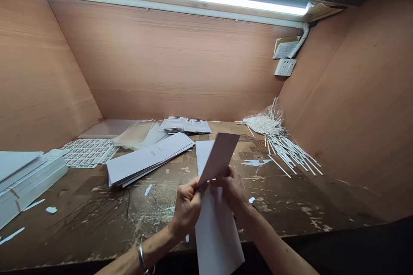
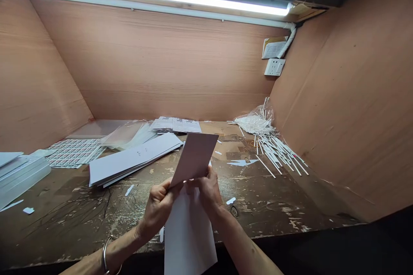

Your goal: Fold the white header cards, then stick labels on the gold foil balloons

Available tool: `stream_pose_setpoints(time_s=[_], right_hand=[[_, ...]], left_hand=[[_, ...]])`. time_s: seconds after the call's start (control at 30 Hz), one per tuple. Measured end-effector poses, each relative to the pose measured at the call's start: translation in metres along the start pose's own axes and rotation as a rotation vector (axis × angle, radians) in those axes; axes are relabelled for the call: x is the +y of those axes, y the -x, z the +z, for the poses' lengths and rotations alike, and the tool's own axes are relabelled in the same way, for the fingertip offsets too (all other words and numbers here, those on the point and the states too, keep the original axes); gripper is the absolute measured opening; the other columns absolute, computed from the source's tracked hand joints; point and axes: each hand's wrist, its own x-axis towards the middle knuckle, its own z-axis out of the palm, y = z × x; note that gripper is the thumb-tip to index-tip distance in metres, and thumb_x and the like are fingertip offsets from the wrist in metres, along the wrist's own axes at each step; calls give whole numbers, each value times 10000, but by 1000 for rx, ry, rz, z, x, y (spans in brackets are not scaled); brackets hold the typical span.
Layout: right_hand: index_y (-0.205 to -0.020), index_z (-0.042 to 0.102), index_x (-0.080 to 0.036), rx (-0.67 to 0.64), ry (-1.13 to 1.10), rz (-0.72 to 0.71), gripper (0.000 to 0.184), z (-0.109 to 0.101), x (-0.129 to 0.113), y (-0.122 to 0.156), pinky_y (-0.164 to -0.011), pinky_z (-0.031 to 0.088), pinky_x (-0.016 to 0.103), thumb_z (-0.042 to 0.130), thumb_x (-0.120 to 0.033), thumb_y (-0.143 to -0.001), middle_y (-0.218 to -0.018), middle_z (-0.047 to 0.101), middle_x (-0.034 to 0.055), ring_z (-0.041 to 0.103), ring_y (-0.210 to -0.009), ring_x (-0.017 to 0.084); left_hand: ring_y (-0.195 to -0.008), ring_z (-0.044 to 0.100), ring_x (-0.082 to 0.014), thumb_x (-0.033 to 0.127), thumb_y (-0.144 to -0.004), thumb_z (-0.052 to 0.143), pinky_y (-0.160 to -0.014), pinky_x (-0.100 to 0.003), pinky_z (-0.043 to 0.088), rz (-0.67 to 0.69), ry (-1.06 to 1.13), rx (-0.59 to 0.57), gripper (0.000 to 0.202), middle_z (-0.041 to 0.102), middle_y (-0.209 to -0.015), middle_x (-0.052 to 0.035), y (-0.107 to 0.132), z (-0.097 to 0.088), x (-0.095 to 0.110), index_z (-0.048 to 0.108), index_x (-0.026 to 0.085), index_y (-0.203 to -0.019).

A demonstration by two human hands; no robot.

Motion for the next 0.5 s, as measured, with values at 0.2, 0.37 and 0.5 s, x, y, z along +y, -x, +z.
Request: stream_pose_setpoints(time_s=[0.2,0.37,0.5], right_hand=[[-701,543,-143,4,-32,32,202,0,3,2,-466,383,217,553,-95,-505,-543,532,-31,490,-503,111],[-942,541,-186,-90,-36,111,436,-4,3,11,-593,458,292,643,-133,-520,-688,602,-9,577,-629,172],[-906,538,-182,-87,-73,127,441,-7,9,9,-596,459,307,690,-151,-493,-697,610,0,578,-624,178]], left_hand=[[-740,574,-166,216,-785,483,-629,-222,442,50,26,-51,279,660,-846,-35,1,1,-5,648,171,-1006],[-624,561,-145,335,-746,556,-549,-220,436,-173,259,117,311,661,-778,-23,-16,0,-9,643,175,-998],[-738,575,-183,306,-757,544,-632,-241,448,-81,189,90,279,661,-824,-32,-15,2,-9,655,175,-976]])
